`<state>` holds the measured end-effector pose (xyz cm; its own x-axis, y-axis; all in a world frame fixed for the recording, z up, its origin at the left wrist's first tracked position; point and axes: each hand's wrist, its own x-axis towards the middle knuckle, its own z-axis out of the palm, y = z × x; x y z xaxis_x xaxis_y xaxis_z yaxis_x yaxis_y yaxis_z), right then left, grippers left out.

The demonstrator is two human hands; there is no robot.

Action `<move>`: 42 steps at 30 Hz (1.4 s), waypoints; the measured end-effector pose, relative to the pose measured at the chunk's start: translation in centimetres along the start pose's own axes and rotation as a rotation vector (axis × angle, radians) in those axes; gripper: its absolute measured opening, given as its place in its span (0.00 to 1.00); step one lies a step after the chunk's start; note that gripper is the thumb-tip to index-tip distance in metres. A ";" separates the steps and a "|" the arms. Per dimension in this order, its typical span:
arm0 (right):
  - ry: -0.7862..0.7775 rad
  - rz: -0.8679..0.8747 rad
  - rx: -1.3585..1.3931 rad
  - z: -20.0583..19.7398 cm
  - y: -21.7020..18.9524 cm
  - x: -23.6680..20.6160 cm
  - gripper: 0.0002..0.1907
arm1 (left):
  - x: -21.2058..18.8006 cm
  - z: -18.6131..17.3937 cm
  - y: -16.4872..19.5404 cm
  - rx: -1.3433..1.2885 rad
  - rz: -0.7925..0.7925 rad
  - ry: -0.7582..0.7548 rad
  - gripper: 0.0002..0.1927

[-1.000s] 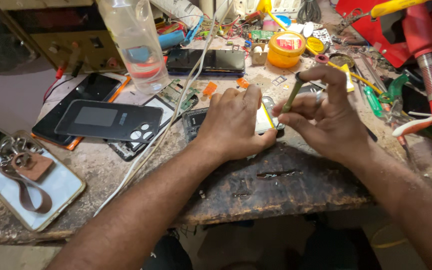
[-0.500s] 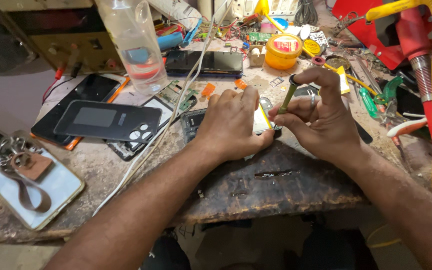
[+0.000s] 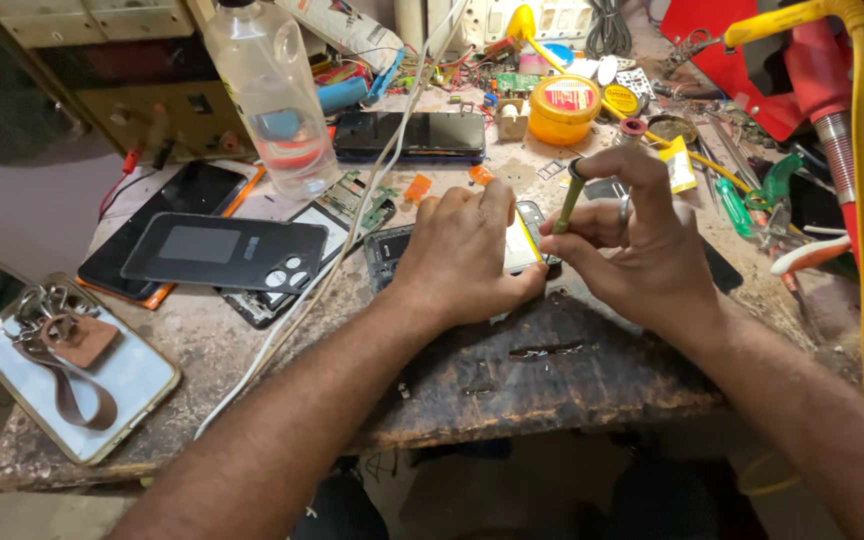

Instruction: The person uses a green-handled screwdriver to remove screws from the back of a disassembled smartphone. They then pick up a small camera module, inspect it, and place it back onto the phone's internal chassis.

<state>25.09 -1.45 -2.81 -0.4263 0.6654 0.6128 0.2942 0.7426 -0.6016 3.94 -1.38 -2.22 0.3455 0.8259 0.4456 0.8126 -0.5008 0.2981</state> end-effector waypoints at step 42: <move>0.123 0.155 0.292 -1.3 1.8 2.6 0.36 | 0.5 0.1 -0.9 -0.133 -0.023 -0.033 0.36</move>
<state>25.60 1.71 -1.62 -0.2848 0.7856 0.5494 0.0822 0.5910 -0.8025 3.43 -0.47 -2.40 0.3448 0.8445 0.4098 0.7520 -0.5098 0.4179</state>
